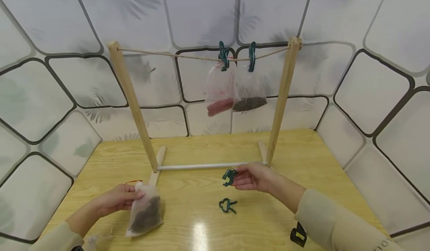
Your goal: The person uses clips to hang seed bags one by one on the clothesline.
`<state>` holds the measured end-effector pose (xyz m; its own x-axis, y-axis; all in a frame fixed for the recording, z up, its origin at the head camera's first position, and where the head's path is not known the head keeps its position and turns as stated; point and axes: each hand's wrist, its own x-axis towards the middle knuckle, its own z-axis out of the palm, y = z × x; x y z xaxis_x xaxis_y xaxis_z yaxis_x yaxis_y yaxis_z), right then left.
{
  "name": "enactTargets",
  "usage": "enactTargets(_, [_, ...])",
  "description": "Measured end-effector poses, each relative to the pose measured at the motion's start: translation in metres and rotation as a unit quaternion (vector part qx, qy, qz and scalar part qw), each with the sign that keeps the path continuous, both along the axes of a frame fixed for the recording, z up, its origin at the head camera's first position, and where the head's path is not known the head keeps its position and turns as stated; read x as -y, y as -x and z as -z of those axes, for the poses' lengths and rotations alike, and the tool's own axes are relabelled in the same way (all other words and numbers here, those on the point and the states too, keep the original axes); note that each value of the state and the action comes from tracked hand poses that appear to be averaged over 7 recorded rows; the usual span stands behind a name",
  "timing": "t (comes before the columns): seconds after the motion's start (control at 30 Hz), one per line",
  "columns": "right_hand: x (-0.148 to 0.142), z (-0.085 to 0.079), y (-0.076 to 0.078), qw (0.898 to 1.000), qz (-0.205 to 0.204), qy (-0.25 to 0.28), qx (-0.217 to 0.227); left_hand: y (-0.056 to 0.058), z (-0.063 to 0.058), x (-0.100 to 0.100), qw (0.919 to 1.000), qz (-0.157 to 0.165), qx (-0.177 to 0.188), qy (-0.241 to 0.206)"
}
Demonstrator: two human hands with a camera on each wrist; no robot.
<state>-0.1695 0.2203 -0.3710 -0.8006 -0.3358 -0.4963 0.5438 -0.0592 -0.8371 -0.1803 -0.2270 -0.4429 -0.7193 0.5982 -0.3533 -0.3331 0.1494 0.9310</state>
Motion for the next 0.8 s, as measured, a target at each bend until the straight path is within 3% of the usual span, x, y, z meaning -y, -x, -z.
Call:
enactTargets(0.17, [0.01, -0.041, 0.003, 0.998, -0.023, 0.024, -0.049, 0.011, -0.032, -0.026, 0.9952, -0.033, -0.088, 0.027])
enactTargets(0.37, [0.022, -0.079, 0.007, 0.995, -0.034, 0.018, -0.095, 0.027, -0.073, -0.051, 0.9802, -0.085, -0.177, 0.024])
enactTargets(0.67, [0.044, -0.141, 0.009, 0.981, -0.038, -0.007, -0.189, 0.036, -0.129, -0.087, 0.9655, -0.126, -0.228, -0.001])
enactTargets(0.8, [0.049, -0.179, 0.008, 0.963, -0.042, -0.032, -0.263, 0.037, -0.148, -0.112, 0.9602, -0.152, -0.232, -0.037])
